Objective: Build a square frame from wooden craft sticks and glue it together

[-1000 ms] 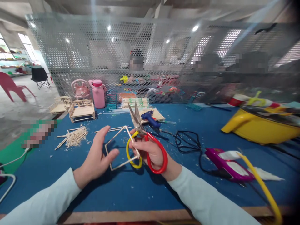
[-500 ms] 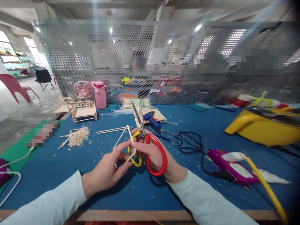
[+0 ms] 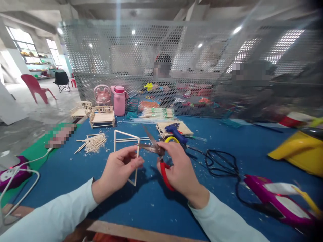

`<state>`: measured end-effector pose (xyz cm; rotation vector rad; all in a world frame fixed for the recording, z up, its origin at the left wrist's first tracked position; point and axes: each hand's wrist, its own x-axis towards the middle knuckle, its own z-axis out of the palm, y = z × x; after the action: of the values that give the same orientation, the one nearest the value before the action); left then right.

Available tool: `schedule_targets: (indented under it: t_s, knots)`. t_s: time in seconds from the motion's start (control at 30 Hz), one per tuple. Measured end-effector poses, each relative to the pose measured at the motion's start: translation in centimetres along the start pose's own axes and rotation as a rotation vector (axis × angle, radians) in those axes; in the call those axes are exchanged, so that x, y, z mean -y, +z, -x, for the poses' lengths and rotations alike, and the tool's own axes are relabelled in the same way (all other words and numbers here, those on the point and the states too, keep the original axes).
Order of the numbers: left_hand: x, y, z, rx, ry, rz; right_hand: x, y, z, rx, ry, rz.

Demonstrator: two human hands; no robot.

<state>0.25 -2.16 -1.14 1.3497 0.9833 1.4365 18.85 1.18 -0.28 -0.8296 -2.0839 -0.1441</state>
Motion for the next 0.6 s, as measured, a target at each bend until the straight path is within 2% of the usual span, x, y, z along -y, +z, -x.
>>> schedule_targets:
  t_s: [0.2,0.43,0.6]
  knots:
    - [-0.21,0.28,0.34,-0.005,-0.036,-0.044,0.49,0.39,0.01,-0.039,-0.042,0.189]
    - [0.18,0.32,0.81,0.084,-0.017,-0.121,0.56,0.69,0.02,-0.057,-0.048,0.192]
    - [0.29,0.37,0.93,0.030,-0.030,-0.158,0.56,0.69,0.01,-0.093,-0.059,0.183]
